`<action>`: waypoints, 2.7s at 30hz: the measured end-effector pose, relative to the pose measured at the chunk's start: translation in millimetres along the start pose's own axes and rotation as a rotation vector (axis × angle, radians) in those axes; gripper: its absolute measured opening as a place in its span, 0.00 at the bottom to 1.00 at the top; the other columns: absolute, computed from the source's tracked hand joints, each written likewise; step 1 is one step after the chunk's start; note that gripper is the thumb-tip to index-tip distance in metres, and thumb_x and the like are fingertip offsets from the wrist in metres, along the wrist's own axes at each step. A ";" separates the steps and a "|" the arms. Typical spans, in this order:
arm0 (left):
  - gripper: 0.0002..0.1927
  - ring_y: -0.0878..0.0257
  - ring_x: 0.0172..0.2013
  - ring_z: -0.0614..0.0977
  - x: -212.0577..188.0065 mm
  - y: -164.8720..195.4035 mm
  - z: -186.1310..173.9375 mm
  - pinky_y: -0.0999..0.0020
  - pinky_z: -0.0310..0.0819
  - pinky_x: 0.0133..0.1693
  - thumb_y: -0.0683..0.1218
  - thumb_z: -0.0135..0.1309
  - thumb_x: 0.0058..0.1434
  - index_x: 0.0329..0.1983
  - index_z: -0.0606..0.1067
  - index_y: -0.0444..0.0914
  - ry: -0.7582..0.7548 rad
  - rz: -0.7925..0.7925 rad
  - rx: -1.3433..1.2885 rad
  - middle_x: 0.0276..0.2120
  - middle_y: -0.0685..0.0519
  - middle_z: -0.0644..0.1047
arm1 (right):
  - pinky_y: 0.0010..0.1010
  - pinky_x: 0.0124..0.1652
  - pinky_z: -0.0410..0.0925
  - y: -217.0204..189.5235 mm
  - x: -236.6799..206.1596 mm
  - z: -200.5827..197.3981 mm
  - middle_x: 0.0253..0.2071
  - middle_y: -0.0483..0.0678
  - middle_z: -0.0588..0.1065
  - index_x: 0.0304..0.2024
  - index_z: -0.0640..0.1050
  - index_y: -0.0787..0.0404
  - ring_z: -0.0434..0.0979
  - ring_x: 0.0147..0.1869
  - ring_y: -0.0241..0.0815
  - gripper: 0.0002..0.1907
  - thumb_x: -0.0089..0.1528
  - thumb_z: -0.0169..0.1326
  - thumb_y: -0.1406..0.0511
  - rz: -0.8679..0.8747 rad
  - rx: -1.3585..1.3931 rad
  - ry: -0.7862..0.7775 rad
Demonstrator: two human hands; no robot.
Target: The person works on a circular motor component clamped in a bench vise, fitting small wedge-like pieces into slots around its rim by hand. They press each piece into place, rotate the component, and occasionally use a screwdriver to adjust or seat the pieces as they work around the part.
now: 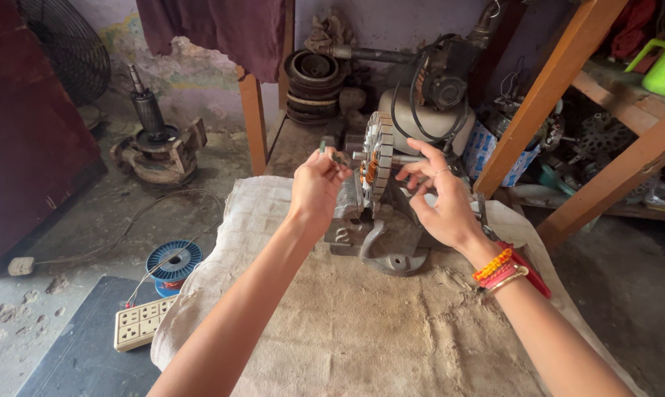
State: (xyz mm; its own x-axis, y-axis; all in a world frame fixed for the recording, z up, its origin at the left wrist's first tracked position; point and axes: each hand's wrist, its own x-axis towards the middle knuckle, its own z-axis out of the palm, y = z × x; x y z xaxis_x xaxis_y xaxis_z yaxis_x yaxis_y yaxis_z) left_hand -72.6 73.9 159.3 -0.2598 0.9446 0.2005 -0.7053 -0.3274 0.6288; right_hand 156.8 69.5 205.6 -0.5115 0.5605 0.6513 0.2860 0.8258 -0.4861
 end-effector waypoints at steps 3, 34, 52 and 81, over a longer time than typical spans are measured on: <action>0.09 0.63 0.37 0.74 6.2 -0.8 -5.5 0.64 0.76 0.48 0.40 0.45 0.71 0.34 0.72 0.36 0.088 0.030 -0.035 0.33 0.53 0.72 | 0.29 0.46 0.72 -1.6 2.5 4.4 0.53 0.51 0.78 0.72 0.59 0.59 0.77 0.50 0.39 0.40 0.57 0.47 0.79 -0.014 0.094 0.056; 0.06 0.49 0.63 0.75 -48.9 16.6 38.3 0.56 0.72 0.58 0.39 0.57 0.64 0.44 0.77 0.35 0.053 0.696 1.030 0.67 0.45 0.69 | 0.18 0.25 0.63 -47.0 37.4 25.5 0.22 0.41 0.76 0.60 0.68 0.66 0.72 0.24 0.26 0.22 0.64 0.58 0.73 0.119 0.126 0.253; 0.24 0.46 0.65 0.70 -46.3 13.4 34.6 0.45 0.45 0.72 0.31 0.53 0.54 0.54 0.72 0.40 -0.055 0.839 1.335 0.67 0.44 0.67 | 0.23 0.25 0.55 -18.2 41.9 12.7 0.18 0.41 0.63 0.54 0.73 0.62 0.59 0.22 0.28 0.16 0.65 0.63 0.73 -0.097 -0.186 0.374; 0.22 0.53 0.47 0.81 -64.2 -36.7 55.8 0.63 0.77 0.50 0.35 0.51 0.52 0.52 0.76 0.28 -0.594 1.261 1.604 0.54 0.41 0.78 | 0.25 0.24 0.61 3.9 -66.8 -32.9 0.13 0.45 0.65 0.59 0.72 0.54 0.63 0.18 0.32 0.29 0.54 0.56 0.75 0.357 -0.283 0.050</action>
State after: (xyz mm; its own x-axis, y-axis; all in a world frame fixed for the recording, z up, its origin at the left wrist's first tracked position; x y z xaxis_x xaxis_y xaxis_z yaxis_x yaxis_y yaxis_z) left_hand 6.7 26.5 165.2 0.3895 0.2849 0.8759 0.7581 -0.6393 -0.1291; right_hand 218.7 37.3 179.3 -0.3036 0.8094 0.5027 0.6506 0.5615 -0.5113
